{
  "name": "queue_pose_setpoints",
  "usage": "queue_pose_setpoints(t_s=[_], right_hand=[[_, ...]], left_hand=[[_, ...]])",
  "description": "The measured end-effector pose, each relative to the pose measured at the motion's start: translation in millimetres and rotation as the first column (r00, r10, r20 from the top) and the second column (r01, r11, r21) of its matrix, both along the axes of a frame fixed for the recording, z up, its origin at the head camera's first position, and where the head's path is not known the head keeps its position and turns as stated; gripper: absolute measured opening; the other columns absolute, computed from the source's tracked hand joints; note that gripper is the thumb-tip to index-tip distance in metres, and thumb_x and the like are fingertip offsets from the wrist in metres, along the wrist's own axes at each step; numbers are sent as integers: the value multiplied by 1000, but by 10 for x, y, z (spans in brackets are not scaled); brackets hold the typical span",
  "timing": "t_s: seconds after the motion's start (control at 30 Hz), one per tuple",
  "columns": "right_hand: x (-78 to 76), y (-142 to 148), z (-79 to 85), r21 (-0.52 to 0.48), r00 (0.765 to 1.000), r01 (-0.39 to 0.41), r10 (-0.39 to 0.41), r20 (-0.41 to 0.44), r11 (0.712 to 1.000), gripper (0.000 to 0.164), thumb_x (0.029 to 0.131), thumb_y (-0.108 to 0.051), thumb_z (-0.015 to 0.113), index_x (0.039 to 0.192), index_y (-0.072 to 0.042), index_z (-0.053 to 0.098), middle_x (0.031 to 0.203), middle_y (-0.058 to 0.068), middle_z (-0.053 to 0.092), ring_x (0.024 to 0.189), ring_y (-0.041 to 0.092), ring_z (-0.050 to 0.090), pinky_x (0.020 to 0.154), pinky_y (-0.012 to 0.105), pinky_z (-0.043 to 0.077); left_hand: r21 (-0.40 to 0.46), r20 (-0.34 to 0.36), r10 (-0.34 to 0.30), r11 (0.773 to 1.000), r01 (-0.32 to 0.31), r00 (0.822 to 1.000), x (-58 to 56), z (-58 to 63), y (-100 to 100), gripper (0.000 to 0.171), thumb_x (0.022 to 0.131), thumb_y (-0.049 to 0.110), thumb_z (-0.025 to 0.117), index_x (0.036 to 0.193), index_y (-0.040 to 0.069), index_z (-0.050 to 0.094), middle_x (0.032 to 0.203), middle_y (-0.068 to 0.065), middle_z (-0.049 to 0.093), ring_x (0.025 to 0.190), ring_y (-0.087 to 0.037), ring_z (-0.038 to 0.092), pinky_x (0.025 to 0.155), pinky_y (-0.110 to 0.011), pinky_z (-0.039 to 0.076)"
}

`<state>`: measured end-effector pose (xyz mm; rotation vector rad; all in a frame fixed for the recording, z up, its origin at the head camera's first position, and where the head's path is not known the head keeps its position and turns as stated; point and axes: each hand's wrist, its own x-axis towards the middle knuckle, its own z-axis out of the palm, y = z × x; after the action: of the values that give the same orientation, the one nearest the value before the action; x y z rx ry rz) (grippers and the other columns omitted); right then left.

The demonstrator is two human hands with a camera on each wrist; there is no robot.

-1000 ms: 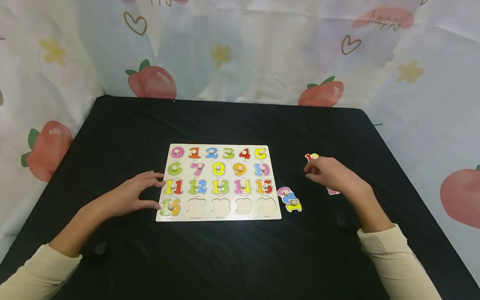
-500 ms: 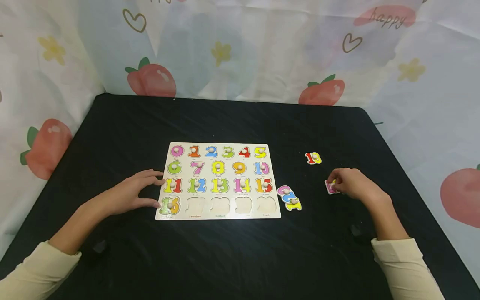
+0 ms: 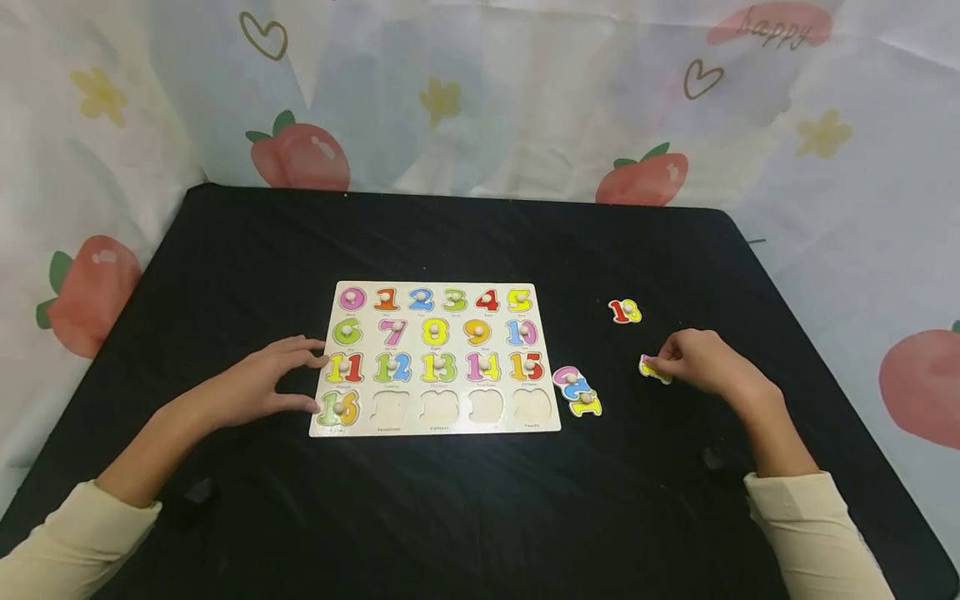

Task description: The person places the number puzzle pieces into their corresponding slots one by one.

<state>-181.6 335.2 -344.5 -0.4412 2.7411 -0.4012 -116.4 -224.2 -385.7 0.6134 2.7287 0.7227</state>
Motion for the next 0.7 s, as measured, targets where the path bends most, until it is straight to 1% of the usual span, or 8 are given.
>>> queue_pose_setpoints(t_s=[0.07, 0.2, 0.4, 0.6, 0.7], right_hand=[[10, -36, 15, 2, 999, -5, 5, -32, 1000, 24, 88, -21, 65, 71, -5, 64, 64, -4, 54, 57, 13, 45, 51, 30, 39], [36, -127, 33, -2, 998, 0, 0, -60, 1000, 23, 88, -21, 65, 74, -2, 62, 65, -3, 54, 58, 13, 45, 52, 30, 39], [51, -327, 34, -15, 998, -15, 14, -59, 1000, 23, 89, -21, 63, 77, -1, 61, 65, -1, 52, 57, 14, 45, 51, 30, 38], [13, -556, 34, -42, 995, -49, 45, -86, 998, 23, 91, -21, 60, 74, -5, 59, 60, -2, 49, 53, 13, 43, 49, 29, 36], [-2, -669, 27, -54, 996, -57, 53, -77, 997, 22, 92, -21, 60, 78, -4, 60, 61, -2, 50, 53, 14, 43, 50, 29, 37]], left_hand=[[0, -5, 0, 1000, 0, 1000, -3, 2, -3, 68, 70, 32, 83, 124, 0, 57, 140, -19, 42, 132, -43, 26, 99, -60, 31], [0, -6, -5, 1000, 5, 1000, -5, -2, -1, 68, 70, 31, 83, 124, 0, 57, 140, -19, 42, 132, -43, 26, 99, -60, 31], [2, -4, -4, 1000, 4, 1000, 1, -1, 1, 68, 70, 32, 82, 124, 0, 56, 140, -19, 42, 132, -44, 26, 99, -60, 31], [-4, -4, -3, 1000, 3, 1000, -2, 1, -4, 68, 71, 32, 82, 125, 0, 57, 140, -19, 42, 133, -43, 25, 100, -60, 30], [-4, 0, -6, 1000, 6, 1000, -4, 3, -3, 68, 71, 32, 82, 125, 0, 57, 140, -18, 42, 133, -43, 24, 100, -60, 29]])
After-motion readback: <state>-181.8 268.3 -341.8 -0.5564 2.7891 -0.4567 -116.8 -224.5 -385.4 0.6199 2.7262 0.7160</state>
